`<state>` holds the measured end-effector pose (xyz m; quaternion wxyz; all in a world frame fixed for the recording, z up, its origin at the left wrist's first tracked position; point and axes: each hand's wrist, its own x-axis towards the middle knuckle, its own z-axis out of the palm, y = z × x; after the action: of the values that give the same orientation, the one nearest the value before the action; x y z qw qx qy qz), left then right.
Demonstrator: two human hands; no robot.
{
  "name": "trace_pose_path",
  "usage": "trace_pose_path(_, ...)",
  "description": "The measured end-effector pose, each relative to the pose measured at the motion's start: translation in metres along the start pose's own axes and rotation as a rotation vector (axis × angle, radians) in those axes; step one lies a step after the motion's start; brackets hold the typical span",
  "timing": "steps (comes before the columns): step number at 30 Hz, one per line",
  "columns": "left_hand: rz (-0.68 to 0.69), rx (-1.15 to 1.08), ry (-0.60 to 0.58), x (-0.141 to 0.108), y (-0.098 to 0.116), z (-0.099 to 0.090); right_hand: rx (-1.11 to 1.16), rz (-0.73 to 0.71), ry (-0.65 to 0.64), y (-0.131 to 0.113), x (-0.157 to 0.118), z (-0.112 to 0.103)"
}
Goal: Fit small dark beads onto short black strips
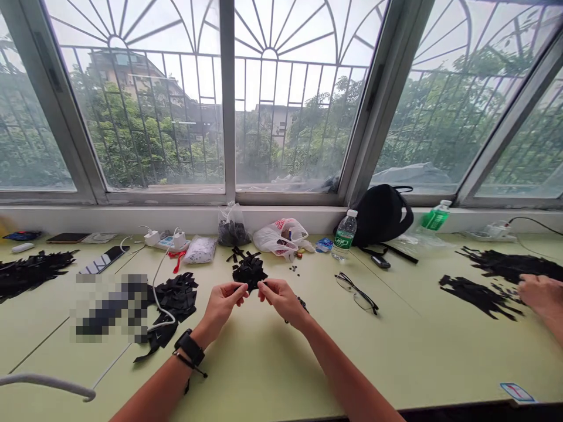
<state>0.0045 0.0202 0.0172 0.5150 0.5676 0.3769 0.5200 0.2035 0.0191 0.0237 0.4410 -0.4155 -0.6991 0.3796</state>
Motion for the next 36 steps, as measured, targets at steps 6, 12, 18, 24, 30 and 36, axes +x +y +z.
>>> trace_pose_path(6, -0.014, -0.005, 0.081, 0.002, -0.001, -0.003, -0.206, -0.008, 0.211, 0.016, 0.009, -0.046)
trace_pose_path(12, -0.071, -0.043, 0.088, 0.003, -0.002, -0.003, -0.574, 0.137, 0.066, 0.035, 0.0, -0.086)
trace_pose_path(18, -0.101, -0.072, 0.107, 0.005, -0.004, -0.005, -0.476, 0.189, -0.197, 0.028, -0.008, -0.092)
trace_pose_path(24, -0.091, -0.092, 0.161, 0.008, -0.01, -0.008, -0.493, 0.247, -0.211, 0.029, -0.01, -0.093)
trace_pose_path(30, -0.11, -0.104, 0.163, 0.008, -0.012, -0.01, -0.523, 0.258, -0.214, 0.034, -0.01, -0.091)
trace_pose_path(36, -0.124, -0.107, 0.157, 0.009, -0.013, -0.01, -0.566, 0.258, -0.216, 0.037, -0.011, -0.088)
